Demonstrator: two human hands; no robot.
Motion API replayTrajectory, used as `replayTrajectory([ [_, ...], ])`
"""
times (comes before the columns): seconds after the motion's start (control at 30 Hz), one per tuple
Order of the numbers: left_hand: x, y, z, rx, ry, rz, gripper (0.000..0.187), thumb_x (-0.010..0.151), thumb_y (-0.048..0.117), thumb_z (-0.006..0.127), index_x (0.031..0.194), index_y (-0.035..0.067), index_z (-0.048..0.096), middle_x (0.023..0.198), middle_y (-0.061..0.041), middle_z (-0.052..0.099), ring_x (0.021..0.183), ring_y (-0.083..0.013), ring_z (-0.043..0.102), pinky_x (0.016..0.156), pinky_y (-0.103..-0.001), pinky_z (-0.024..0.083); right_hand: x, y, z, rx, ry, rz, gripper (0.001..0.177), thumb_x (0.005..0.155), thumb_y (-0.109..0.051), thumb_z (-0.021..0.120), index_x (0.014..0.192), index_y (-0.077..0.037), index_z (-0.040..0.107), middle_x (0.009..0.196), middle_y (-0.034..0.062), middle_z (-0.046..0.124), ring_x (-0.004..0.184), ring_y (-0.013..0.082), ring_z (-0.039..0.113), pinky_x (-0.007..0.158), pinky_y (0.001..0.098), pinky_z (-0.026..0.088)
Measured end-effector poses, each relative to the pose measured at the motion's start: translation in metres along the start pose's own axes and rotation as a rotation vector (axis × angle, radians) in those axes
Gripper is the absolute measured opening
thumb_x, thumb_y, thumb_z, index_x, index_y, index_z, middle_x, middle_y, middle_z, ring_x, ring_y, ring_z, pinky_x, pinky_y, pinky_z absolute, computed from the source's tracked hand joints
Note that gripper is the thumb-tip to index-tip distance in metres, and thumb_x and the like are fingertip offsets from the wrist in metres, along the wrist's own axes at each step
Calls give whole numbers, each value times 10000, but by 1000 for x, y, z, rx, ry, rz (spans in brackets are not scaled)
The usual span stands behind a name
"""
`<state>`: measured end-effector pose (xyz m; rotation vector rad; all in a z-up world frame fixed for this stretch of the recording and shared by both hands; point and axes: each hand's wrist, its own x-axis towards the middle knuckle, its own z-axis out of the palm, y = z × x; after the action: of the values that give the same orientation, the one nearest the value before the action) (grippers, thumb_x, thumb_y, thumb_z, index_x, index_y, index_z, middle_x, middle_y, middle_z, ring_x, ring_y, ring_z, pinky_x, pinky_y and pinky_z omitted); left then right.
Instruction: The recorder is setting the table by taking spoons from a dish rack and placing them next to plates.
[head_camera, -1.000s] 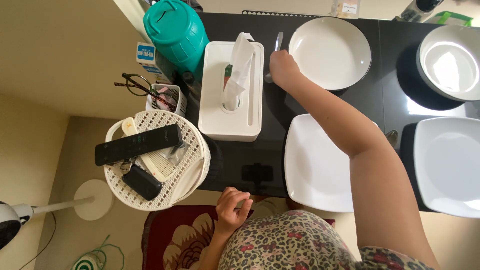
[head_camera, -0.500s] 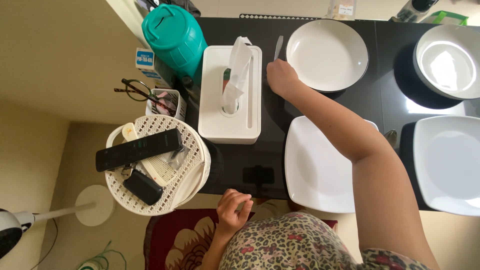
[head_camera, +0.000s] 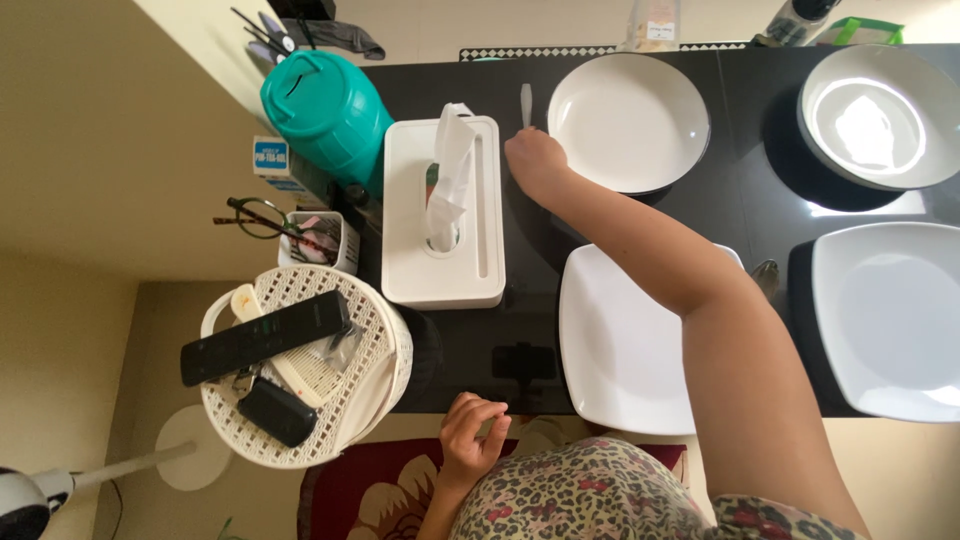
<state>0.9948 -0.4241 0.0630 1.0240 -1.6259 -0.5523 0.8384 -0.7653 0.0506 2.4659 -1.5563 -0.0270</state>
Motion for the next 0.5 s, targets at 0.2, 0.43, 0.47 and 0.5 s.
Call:
replayTrajectory([
  [0.2,2,2,2,7,-29,13,107,788,145,602,812,42,591,699,-28,600,605,-154,510,585,-271,453,8,2,-4,82,-48,3,130,711,3,554,772,8,669,761,160,640,668,249,610,578,312,509],
  [0.43,7,6,8,22,-28,11,99,768,134,610,785,37,602,683,-32,609,595,-149,513,574,-260,452,4,7,-24,55,-6,-2,132,737,3,551,791,44,664,753,185,634,596,220,604,546,279,518],
  [0.47,9,8,9,29,-23,26,96,768,132,609,787,39,601,681,-28,609,592,-148,515,571,-254,454,0,9,-31,53,19,-1,117,724,-2,564,770,35,665,729,175,626,574,226,604,539,281,514],
  [0.5,10,11,10,36,-18,41,92,767,130,608,788,41,600,678,-23,609,590,-147,518,567,-248,456,-4,12,-38,51,44,1,103,711,-7,576,749,26,666,705,164,618,553,231,605,532,283,509],
])
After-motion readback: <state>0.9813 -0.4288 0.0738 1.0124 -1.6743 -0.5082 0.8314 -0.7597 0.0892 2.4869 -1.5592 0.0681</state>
